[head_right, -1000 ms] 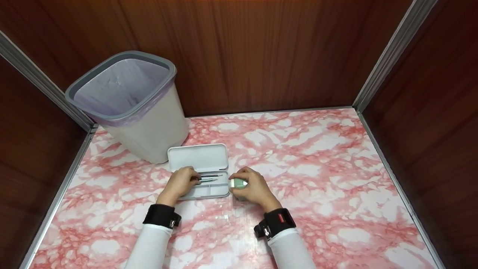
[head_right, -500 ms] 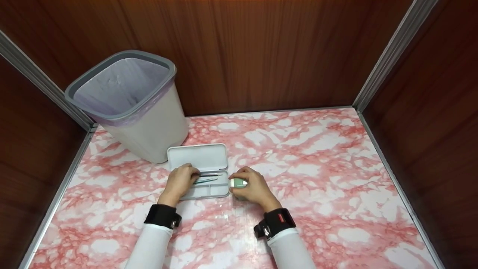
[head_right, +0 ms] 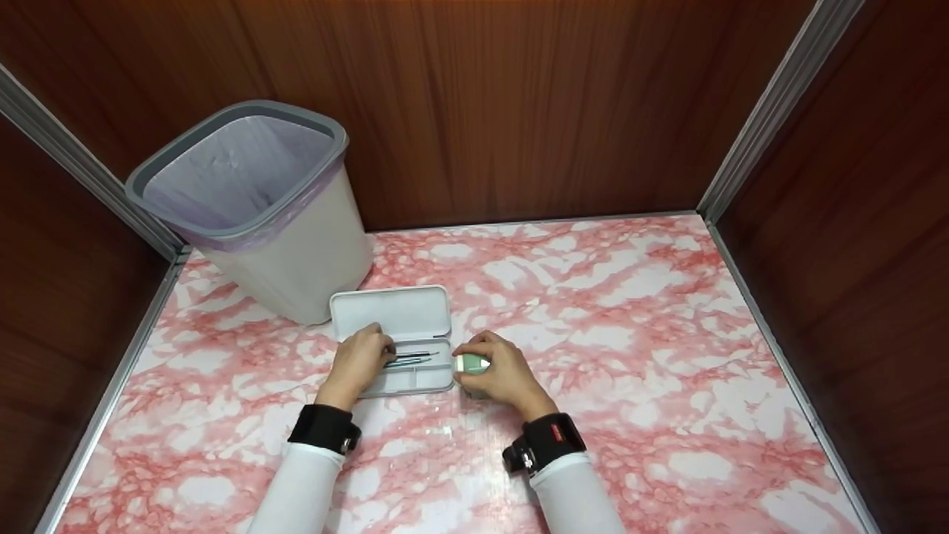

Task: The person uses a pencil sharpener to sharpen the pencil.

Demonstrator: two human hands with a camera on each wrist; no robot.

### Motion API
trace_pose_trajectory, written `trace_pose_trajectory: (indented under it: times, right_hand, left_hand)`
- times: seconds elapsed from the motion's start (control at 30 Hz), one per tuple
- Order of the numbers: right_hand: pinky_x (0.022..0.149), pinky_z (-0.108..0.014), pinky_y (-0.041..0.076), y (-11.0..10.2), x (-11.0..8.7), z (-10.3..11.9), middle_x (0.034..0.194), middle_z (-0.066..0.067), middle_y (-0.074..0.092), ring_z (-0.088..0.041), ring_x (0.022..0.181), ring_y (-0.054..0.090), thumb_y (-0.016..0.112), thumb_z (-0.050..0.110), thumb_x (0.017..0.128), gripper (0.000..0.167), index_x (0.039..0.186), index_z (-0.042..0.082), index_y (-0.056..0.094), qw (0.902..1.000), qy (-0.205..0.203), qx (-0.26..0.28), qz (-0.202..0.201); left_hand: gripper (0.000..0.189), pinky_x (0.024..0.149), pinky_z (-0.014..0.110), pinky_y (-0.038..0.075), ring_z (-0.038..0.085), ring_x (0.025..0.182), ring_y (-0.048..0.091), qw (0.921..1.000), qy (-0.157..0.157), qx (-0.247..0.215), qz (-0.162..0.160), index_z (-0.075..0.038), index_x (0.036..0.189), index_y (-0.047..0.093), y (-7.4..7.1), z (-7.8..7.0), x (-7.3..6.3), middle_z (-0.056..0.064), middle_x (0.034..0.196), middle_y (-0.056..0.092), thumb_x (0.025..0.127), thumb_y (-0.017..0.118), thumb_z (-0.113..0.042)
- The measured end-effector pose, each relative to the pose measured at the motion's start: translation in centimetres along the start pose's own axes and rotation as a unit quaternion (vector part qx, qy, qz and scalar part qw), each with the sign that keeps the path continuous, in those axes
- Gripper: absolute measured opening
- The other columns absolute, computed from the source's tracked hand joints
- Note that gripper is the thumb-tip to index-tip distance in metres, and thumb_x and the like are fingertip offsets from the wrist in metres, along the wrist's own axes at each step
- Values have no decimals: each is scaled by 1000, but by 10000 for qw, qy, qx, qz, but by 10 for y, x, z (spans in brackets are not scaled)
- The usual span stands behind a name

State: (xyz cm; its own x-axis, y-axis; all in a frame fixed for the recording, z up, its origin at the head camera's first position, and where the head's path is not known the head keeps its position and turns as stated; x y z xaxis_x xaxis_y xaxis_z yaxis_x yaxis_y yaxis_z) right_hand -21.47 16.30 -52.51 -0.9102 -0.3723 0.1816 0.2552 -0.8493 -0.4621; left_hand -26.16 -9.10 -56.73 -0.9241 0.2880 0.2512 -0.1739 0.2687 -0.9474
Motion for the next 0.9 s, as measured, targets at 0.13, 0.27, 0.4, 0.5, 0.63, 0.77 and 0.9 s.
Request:
trace_pose_trajectory:
  times: [0.13, 0.27, 0.4, 0.5, 0.63, 0.77, 0.9]
  right_hand:
    - [83, -49, 49, -1, -1, 0, 106, -15, 60, -32, 97, 57, 80, 1, 75, 33, 106, 2, 72, 10000, 82, -15, 49]
    - [84, -46, 49, -2, -1, 0, 108, -15, 60, -31, 99, 56, 80, 2, 75, 33, 107, 2, 72, 9999, 119, 0, 89]
    - [84, -55, 47, -2, 0, -1, 107, -17, 59, -37, 99, 56, 80, 1, 76, 33, 108, 0, 71, 9998, 68, 137, 106]
    - [85, -54, 48, -2, 0, -1, 107, -18, 58, -35, 99, 56, 80, 2, 76, 33, 108, 2, 71, 9996, 106, 204, 157]
    - [85, -50, 48, -2, 0, -1, 111, -17, 57, -28, 100, 55, 79, 4, 78, 34, 111, 5, 70, 9993, 146, 207, 277]
    - [88, -55, 46, -4, 0, -1, 114, -17, 55, -32, 102, 54, 79, 4, 79, 35, 112, 4, 69, 9985, 164, 345, 385]
    - [89, -58, 45, -5, 0, -1, 115, -19, 54, -34, 103, 54, 78, 3, 79, 35, 112, 4, 69, 9985, 101, 337, 429]
  left_hand:
    - [11, 62, 42, 46, 27, 75, 56, 9999, 80, 68, -81, -9, 72, 71, -1, 0, -2, 5, 78, 52, 74, 79, -16]
    - [12, 66, 41, 45, 26, 81, 55, 9998, 92, 58, -168, -9, 76, 72, -7, -4, -5, 6, 86, 53, 77, 80, -18]
    - [11, 71, 39, 45, 24, 86, 56, 9993, 85, -147, -334, -10, 78, 72, -18, -9, -11, 4, 92, 57, 79, 79, -18]
    - [8, 73, 39, 45, 23, 84, 60, 9985, 126, -313, -428, -12, 79, 72, -27, -12, -17, 2, 89, 62, 80, 78, -17]
    - [7, 71, 38, 44, 22, 76, 64, 9979, 301, -425, -381, -12, 79, 73, -37, -15, -27, 0, 80, 66, 80, 78, -17]
    - [7, 69, 37, 43, 21, 75, 65, 9970, 474, -523, -308, -12, 79, 73, -41, -20, -37, -2, 78, 65, 79, 78, -17]
    - [8, 67, 35, 42, 20, 74, 64, 9959, 640, -576, -267, -12, 79, 72, -38, -27, -42, -2, 78, 64, 80, 77, -19]
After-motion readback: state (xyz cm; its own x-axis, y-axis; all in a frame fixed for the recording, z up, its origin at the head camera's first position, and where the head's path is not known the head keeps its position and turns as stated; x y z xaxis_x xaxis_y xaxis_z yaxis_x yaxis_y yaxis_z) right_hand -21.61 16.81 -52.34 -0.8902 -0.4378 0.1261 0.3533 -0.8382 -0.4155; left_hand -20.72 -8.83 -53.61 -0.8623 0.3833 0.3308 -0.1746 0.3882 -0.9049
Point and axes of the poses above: each hand's wrist, its own x-axis towards the middle knuckle, its own y-axis out of the palm, z = x × y, the point moved 1 cm from there along x, towards the middle knuckle
